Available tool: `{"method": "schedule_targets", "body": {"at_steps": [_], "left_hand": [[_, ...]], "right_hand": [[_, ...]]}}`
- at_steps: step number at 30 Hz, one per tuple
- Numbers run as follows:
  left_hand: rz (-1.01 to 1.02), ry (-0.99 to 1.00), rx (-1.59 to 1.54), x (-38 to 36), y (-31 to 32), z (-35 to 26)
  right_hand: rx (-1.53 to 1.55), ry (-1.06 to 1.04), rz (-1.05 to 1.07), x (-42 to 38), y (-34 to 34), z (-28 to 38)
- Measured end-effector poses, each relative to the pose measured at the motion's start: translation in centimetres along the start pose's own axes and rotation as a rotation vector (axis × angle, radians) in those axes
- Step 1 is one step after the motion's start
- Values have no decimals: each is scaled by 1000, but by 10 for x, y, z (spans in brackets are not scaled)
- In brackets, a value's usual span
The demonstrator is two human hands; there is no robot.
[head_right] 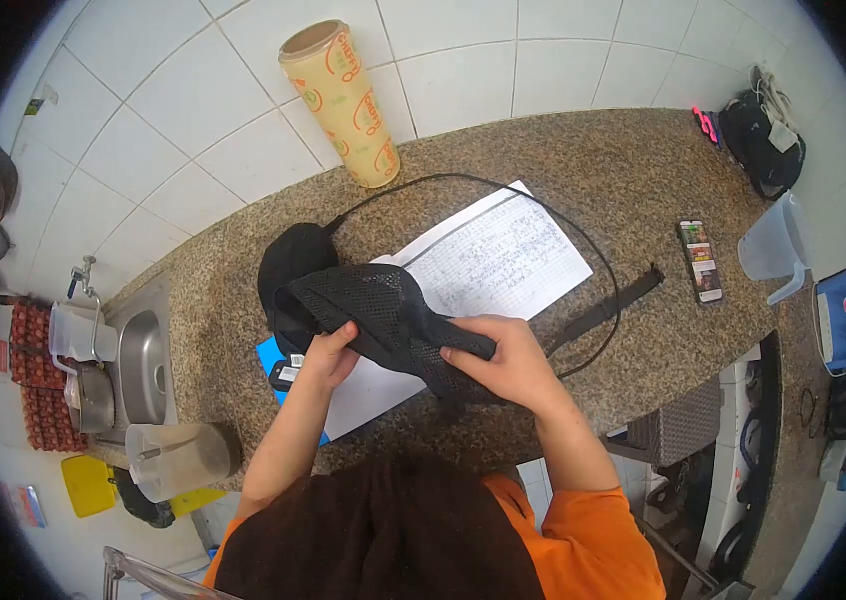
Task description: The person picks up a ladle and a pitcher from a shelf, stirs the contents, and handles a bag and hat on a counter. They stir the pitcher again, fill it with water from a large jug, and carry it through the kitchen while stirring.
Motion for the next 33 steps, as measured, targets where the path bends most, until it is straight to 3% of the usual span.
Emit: {"method": "schedule_targets", "body": {"at_steps": [11, 13, 14, 16, 17, 19, 23, 25, 33], "left_hand": [[66, 54, -297, -20, 13, 8], [67, 52, -300, -24, 18, 8], [102, 75, -337, -26, 23, 6], [131, 73, -369, -31, 27, 9], [156, 73, -445, -33, 28, 9], [217, 75, -516, -37, 30, 8], [216, 105, -425, -46, 44, 0], [185, 64, -518, -46, 53, 1], [114, 30, -492, -50, 60, 4]], "right_hand": [[-227, 37, -110, -7, -1, 51], [-611, -225, -146, -13, 3, 83], [-603, -208, -152, -13, 3, 86], [-383, -240, -99, -11, 12, 97], [-375, -223, -108, -10, 11, 98], [-544, -423, 27, -16, 30, 115], [-642, -421, 153, -22, 36, 122], [-786, -331, 340, -22, 46, 113], [-841, -324, 434, -24, 46, 111]]}}
Point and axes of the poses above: each hand's wrist, its own x-axis towards the middle knuckle, its own y-axis out of the palm, z = x × y, the point moved 10 cm from there along x, towards the middle knuckle, and after that the axes turned 1 degree about x, right-handed, at the moved point
